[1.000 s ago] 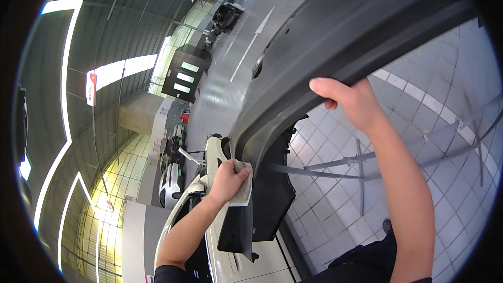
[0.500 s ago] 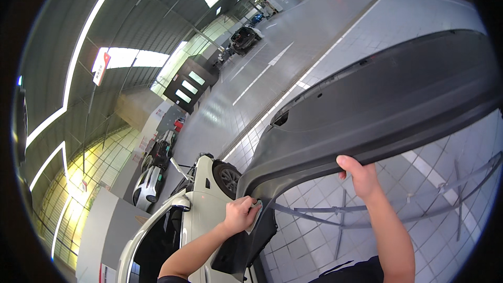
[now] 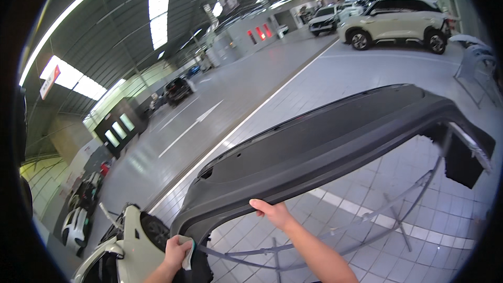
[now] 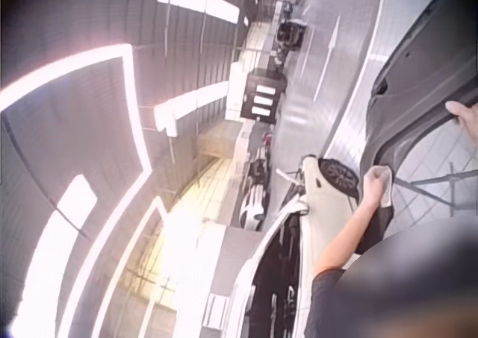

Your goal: The person sands a black plastic car fender liner using a sanding block. They hold the part on a metal stand and rub the sanding block over the curved surfaces and edges repeatedly.

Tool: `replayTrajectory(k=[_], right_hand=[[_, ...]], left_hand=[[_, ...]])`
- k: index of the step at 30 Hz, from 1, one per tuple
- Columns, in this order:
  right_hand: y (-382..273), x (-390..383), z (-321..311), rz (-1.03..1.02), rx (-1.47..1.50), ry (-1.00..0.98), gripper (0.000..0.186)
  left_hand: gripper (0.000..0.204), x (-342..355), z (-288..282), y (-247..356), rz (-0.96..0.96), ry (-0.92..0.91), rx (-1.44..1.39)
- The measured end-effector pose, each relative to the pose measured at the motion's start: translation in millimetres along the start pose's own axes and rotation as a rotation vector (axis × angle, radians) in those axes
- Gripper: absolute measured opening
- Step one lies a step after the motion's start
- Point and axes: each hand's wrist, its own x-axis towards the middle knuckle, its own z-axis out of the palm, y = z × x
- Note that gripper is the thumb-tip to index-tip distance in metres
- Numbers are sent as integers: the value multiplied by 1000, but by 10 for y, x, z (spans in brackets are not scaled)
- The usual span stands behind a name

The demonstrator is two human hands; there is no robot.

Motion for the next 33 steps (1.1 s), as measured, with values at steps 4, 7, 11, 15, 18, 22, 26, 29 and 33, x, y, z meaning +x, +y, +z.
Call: replayTrajectory(k=[4,7,11,15,18,22,26,29,33], right_hand=[[224,-107,-92,-26,-125,33,23],[895,-497,-571,61,-272,138,28],[2067,-1993,-1663,466,-722,266,33],[2339,-4872,-2210,844,-1059,732,46],[1990,-6424,-2154,948,-763,1142,45],[1659,-7314,-1863,798,-436,1506,43],[1701,-7831,-1774,577,-155,1724,42],[1869,-8250,-1885,417,20,1830,41],[1943,-8842,-2090,200,180,1937,39]], left_hand=[[11,30,71,-94,220,92,-309],[13,96,21,204,397,14,-426],[21,-176,136,656,728,-237,-96],[21,-707,392,935,891,-715,465],[20,-942,726,1075,1207,-1048,426],[22,-1395,1443,1220,1157,-1246,617],[24,-2302,2298,1283,1208,-1385,513],[23,-3286,3035,1156,1354,-1404,257],[26,-4420,4175,1328,1805,-1244,-212]])
